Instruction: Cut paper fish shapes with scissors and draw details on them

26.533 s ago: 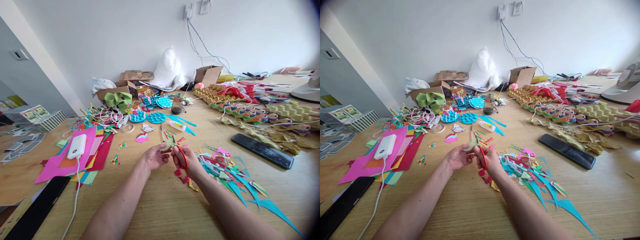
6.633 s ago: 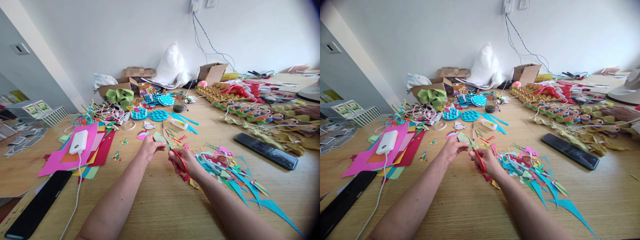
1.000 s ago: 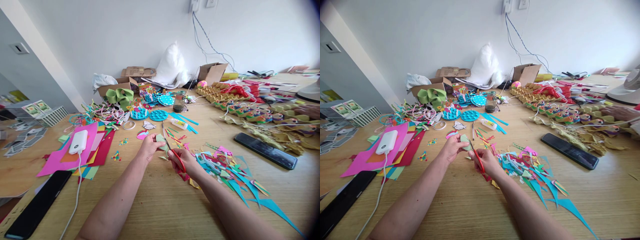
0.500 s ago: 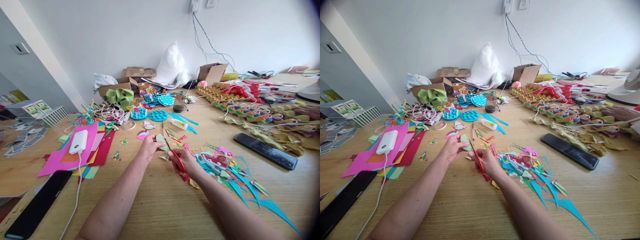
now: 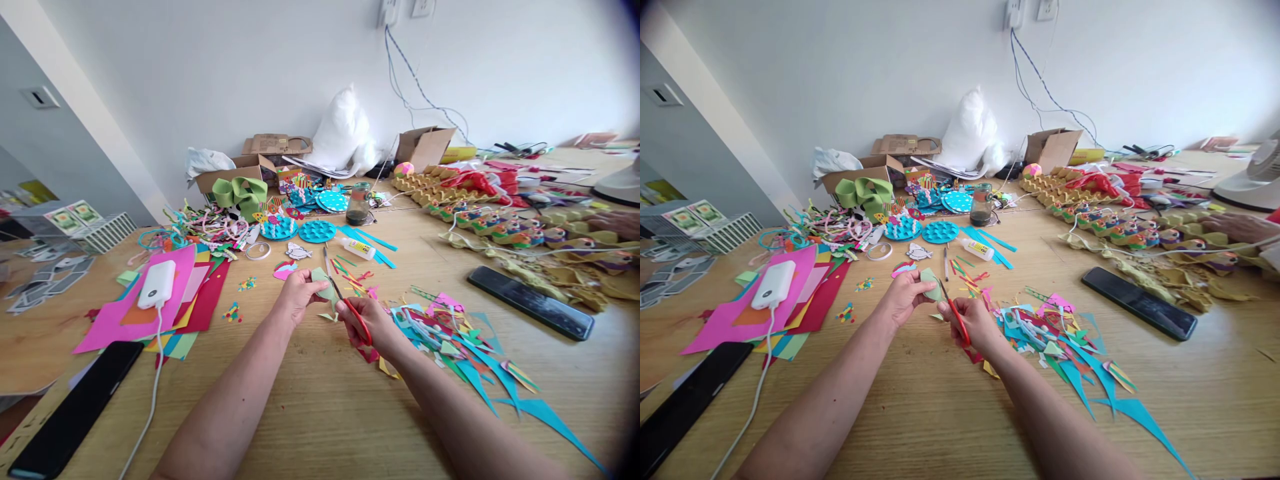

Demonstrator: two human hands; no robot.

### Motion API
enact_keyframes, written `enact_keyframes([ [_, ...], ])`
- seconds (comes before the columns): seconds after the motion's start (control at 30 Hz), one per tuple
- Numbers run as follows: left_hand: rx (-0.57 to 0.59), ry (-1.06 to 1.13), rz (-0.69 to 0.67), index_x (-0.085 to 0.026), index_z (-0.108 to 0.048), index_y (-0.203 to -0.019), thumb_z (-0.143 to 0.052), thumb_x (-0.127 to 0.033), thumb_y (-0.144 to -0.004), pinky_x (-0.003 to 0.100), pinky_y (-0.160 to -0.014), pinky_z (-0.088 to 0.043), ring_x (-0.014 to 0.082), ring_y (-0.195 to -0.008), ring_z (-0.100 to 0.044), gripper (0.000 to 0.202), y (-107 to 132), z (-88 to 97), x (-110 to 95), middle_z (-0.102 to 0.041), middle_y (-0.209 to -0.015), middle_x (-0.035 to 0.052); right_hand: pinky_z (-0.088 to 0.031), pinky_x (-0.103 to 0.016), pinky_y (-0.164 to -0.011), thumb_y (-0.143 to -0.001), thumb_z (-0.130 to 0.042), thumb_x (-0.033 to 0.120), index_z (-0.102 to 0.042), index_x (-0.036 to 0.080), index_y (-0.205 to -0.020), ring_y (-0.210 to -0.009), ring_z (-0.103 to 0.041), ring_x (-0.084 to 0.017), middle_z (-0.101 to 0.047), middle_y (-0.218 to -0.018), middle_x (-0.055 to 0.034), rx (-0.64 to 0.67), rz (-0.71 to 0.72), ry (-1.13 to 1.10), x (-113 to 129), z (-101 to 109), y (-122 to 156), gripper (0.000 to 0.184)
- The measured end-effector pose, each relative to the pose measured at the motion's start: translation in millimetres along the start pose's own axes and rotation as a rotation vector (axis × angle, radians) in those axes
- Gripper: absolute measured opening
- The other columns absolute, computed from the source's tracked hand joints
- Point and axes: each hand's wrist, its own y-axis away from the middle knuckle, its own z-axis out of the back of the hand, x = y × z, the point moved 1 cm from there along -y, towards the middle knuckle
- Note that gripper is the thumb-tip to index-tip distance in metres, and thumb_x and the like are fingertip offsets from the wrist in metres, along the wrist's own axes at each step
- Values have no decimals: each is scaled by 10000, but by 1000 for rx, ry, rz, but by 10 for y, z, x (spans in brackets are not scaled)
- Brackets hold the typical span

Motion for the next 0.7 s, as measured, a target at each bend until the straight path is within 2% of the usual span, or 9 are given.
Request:
enact_keyframes([
  [0.3,0,-39,-3,-109,-658,-697,-771,-151,-580,233,-537,-504,107,-540,-583,169,-1,10,-18,-650,-628,16,-307,-189,-339,-744,-662,650,-528,189,-681,-321,-465,-92,-526,-431,44,-5,-1,-12,1,2,9,484],
  [0.57,20,-93,-13,-118,-675,-715,-798,-184,-533,222,-510,-481,120,-555,-603,229,11,22,-11,-673,-643,25,-341,-194,-374,-717,-629,723,-504,194,-621,-359,-489,-90,-537,-440,25,-115,36,-35,75,10,0,552],
  [0.7,18,-110,-16,-119,-675,-690,-811,-224,-534,220,-506,-476,117,-550,-597,232,6,34,-12,-670,-634,26,-333,-192,-373,-724,-643,699,-514,187,-636,-365,-488,-89,-542,-450,25,-99,26,-30,69,13,4,535],
])
